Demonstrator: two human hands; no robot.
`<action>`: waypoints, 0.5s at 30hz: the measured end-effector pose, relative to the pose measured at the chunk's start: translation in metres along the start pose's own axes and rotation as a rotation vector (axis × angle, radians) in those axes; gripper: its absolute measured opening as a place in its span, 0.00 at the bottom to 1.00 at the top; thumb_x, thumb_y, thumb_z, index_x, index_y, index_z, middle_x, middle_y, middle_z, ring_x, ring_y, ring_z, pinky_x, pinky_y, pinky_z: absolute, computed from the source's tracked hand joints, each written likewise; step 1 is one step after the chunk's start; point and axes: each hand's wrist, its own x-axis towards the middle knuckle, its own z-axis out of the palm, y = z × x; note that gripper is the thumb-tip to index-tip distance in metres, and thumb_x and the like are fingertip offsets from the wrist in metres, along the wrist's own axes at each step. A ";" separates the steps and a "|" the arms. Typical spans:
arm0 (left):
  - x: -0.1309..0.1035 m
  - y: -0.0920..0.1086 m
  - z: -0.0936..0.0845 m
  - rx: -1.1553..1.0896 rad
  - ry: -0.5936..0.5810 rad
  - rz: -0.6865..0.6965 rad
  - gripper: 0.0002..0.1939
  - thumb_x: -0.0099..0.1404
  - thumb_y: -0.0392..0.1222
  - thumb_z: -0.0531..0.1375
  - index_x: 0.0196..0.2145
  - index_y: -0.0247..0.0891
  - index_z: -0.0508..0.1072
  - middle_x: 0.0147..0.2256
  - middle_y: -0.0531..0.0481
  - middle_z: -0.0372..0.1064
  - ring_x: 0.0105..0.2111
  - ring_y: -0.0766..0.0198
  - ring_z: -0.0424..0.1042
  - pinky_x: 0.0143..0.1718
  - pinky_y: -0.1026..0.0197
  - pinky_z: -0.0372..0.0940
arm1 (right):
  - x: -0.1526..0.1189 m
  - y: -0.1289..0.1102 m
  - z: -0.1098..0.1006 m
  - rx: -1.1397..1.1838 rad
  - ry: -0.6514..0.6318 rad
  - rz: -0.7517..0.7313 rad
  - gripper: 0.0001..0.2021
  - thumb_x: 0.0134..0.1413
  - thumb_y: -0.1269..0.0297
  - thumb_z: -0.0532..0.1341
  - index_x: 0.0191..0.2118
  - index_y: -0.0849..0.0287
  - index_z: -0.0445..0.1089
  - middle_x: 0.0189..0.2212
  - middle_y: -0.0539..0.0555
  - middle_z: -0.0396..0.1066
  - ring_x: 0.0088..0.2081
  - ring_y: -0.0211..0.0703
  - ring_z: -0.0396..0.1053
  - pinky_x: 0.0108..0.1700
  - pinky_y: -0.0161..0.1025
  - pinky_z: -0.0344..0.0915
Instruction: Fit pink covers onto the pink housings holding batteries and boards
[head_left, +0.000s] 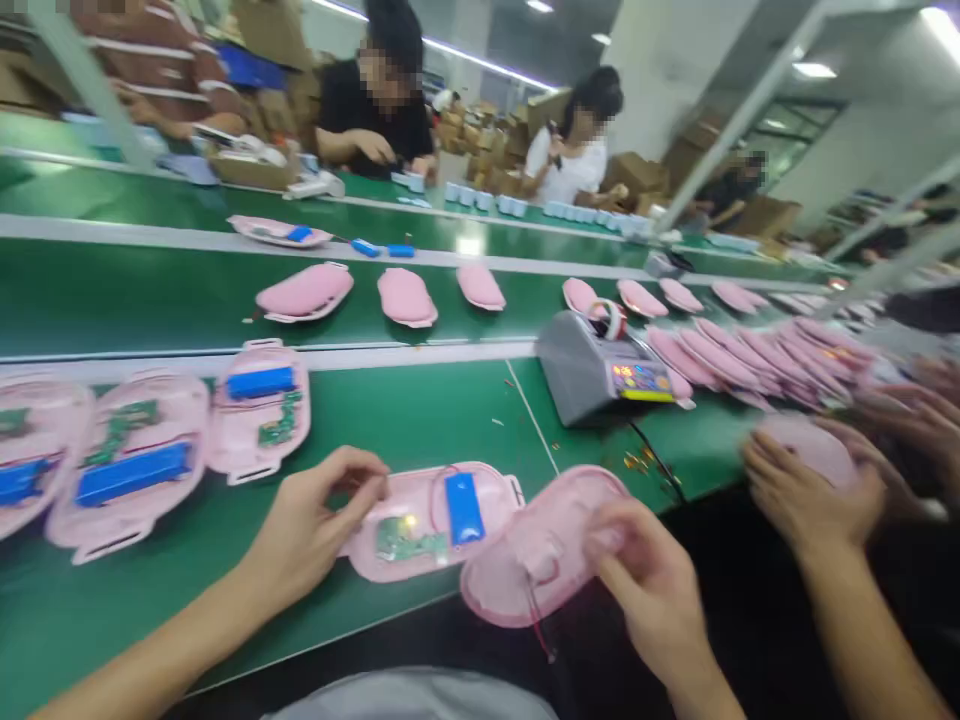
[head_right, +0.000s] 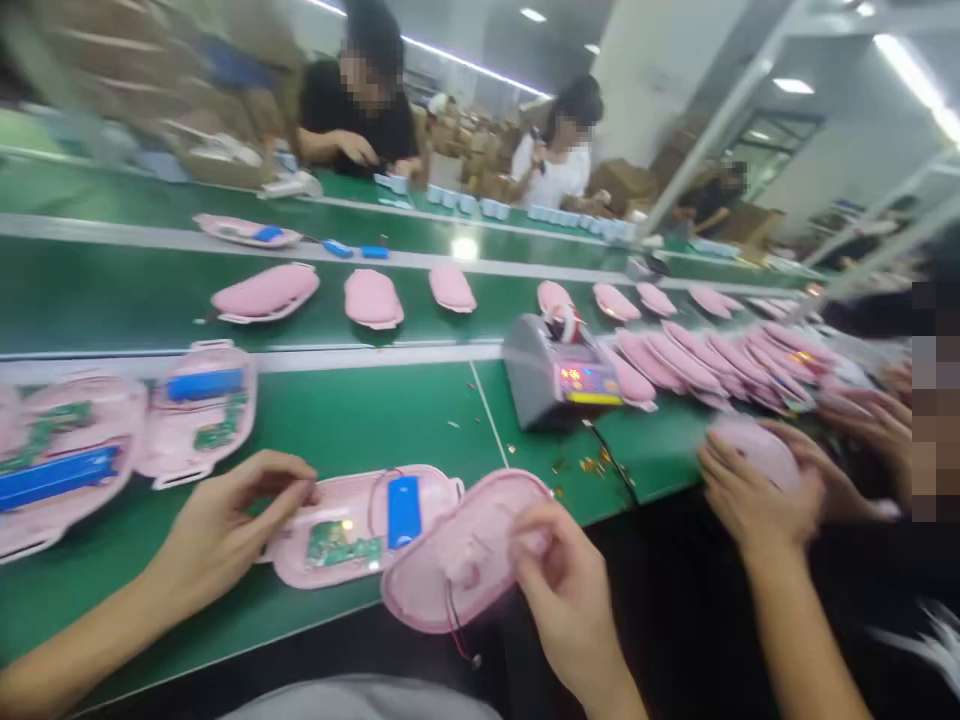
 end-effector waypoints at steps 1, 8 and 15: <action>-0.002 0.000 -0.001 -0.057 0.000 -0.026 0.07 0.64 0.45 0.58 0.36 0.41 0.72 0.27 0.53 0.75 0.28 0.62 0.75 0.30 0.63 0.69 | 0.009 0.003 0.015 0.062 -0.054 -0.011 0.15 0.57 0.55 0.65 0.44 0.56 0.65 0.35 0.53 0.67 0.33 0.38 0.68 0.33 0.33 0.69; -0.015 -0.001 -0.006 -0.156 0.060 -0.110 0.10 0.66 0.42 0.58 0.38 0.39 0.80 0.31 0.50 0.78 0.31 0.63 0.76 0.32 0.64 0.70 | 0.065 0.010 0.083 0.343 -0.047 0.202 0.46 0.45 0.58 0.73 0.67 0.54 0.51 0.50 0.62 0.69 0.36 0.42 0.73 0.31 0.34 0.74; -0.015 0.008 0.013 0.049 0.348 0.227 0.08 0.65 0.37 0.61 0.34 0.44 0.82 0.44 0.46 0.74 0.43 0.59 0.75 0.44 0.59 0.71 | 0.049 -0.003 0.108 0.552 -0.033 0.356 0.41 0.40 0.58 0.75 0.61 0.60 0.62 0.50 0.61 0.71 0.48 0.54 0.73 0.43 0.43 0.76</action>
